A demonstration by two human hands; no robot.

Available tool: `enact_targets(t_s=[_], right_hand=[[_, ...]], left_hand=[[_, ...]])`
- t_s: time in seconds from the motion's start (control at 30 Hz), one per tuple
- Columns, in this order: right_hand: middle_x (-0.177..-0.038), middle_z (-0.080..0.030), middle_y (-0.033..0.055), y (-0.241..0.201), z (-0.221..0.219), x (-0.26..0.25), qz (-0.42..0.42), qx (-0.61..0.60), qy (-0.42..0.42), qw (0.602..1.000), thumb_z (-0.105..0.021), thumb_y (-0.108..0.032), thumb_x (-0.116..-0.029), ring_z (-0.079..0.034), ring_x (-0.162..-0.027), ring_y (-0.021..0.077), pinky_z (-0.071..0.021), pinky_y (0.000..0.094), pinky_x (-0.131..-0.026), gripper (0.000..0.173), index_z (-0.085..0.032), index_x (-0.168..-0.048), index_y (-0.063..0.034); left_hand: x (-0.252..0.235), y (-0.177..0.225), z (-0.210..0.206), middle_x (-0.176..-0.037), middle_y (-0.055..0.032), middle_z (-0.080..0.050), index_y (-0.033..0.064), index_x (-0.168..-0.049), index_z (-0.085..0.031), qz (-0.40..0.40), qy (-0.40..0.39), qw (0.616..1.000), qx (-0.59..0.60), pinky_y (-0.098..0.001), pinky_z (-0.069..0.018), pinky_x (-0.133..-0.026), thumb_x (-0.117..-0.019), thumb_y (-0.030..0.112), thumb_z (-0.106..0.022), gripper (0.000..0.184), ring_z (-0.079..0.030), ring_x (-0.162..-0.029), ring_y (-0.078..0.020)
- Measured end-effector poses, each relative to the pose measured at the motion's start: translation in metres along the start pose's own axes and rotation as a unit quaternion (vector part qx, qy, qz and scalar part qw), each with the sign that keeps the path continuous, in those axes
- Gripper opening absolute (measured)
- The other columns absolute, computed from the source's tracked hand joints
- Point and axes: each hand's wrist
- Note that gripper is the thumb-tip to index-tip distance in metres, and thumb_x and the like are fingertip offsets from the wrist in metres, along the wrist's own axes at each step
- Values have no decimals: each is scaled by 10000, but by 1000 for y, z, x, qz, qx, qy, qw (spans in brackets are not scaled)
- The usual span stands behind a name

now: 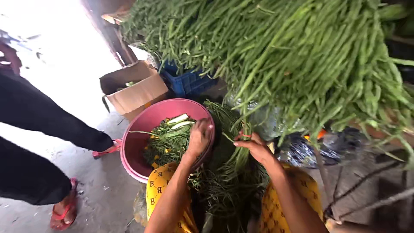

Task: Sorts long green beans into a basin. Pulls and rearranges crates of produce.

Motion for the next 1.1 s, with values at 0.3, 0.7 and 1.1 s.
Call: enact_targets(t_s=[0.3,0.7,1.1], right_hand=[[-748,-625,5,7,-8,-12,22,-170,126,977,-467,-108,-1086,-640,-680,100,-581,260,-719,149,-579,-1087,-10],[-694,-575,-28,9,-2,-19,19,-258,245,934,-520,-228,-1082,-589,-601,76,-553,240,-620,152,-578,-1047,-91],[-686,-518,-1,-13,6,-4,26,-291,108,950,-514,-29,-1048,-504,-584,50,-480,203,-589,101,-565,-1074,54]], left_hand=[[30,32,-55,-1092,-221,-708,-61,-1283,-598,-51,-189,978,79,-502,-550,-924,-1045,282,-580,419,-708,-985,-330],[47,59,-55,-1065,-254,-726,-43,-1160,-699,-95,-138,971,-168,-575,-578,-789,-1032,100,-516,265,-727,-958,-438],[51,32,-50,-1558,-432,-274,-121,-1579,-166,-117,-265,957,-18,-657,-290,-1178,-915,351,-731,992,-327,-1433,-594]])
Point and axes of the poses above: each hand's wrist, its own x-axis away from the middle knuckle, its own z-axis out of the back of the hand, y = z × x
